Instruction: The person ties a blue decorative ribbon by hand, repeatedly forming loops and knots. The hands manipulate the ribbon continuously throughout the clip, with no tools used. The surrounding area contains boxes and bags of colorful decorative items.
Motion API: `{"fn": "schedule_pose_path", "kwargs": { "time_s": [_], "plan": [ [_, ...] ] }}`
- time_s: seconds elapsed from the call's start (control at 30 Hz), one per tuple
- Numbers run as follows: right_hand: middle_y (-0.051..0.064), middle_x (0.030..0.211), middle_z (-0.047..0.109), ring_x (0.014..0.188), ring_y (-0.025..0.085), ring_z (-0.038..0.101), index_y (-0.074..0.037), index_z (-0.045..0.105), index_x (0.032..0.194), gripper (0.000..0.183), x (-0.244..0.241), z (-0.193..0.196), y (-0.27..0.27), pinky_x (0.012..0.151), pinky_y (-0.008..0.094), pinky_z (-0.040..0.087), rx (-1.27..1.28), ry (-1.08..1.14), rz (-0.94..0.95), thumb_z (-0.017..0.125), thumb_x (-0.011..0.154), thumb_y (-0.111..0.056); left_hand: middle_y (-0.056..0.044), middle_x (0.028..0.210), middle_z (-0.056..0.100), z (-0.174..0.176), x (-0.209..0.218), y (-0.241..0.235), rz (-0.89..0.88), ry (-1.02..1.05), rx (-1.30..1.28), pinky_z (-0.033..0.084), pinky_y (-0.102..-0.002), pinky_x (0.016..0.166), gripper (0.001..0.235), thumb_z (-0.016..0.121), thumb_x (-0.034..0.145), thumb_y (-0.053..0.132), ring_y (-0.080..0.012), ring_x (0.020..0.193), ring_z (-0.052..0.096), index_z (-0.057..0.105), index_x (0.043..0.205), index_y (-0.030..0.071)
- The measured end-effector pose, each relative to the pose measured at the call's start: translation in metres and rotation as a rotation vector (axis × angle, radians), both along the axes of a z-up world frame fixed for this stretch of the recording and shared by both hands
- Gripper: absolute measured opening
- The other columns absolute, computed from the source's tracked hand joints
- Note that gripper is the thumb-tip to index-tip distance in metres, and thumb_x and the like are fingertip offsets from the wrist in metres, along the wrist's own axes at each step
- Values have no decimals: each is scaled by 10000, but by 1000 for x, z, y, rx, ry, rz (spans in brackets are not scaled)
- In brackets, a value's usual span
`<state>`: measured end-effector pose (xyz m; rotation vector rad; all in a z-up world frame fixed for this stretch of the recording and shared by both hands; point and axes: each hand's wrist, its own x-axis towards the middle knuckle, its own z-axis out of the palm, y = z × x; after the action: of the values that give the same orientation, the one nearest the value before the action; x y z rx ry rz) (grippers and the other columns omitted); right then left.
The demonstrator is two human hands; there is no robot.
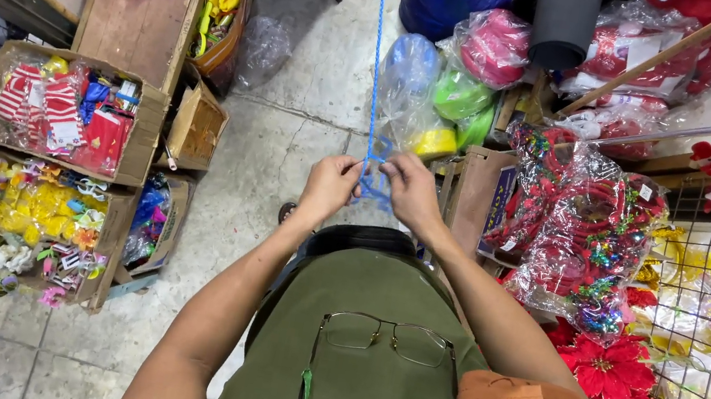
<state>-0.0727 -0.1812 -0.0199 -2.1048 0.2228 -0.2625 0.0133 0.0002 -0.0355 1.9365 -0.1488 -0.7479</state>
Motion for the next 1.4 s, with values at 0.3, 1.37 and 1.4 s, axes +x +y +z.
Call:
{"fn": "schedule_pose_path", "kwargs": {
  "time_s": [0.3,1.37,1.4],
  "plan": [
    [-15,517,556,473,60,483,-68,829,1194,218,4,-27,16,440,232,320,488,340,-66,730,1045,-193,-131,714,780,3,-38,-10,-37,-359,94,613,-468,678,202,661,1047,186,-368,762,792,814,960,88],
    [171,767,717,794,370,703,-184,718,1033,128,-31,-15,5,736,513,539,-19,324,67,676,1065,-300,-115,663,660,16,-20,-4,86,519,-422,354,-162,278,357,597,1126,204,-73,391,520,637,1361,-62],
    [213,864,754,920,454,758,-219,677,1102,127,-33,-13,16,800,618,555,-146,320,54,641,1061,-334,-130,632,661,27,-23,-7,41,544,-433,355,-164,262,305,663,1093,189,-78,367,512,700,1299,-31]
  ]
}}
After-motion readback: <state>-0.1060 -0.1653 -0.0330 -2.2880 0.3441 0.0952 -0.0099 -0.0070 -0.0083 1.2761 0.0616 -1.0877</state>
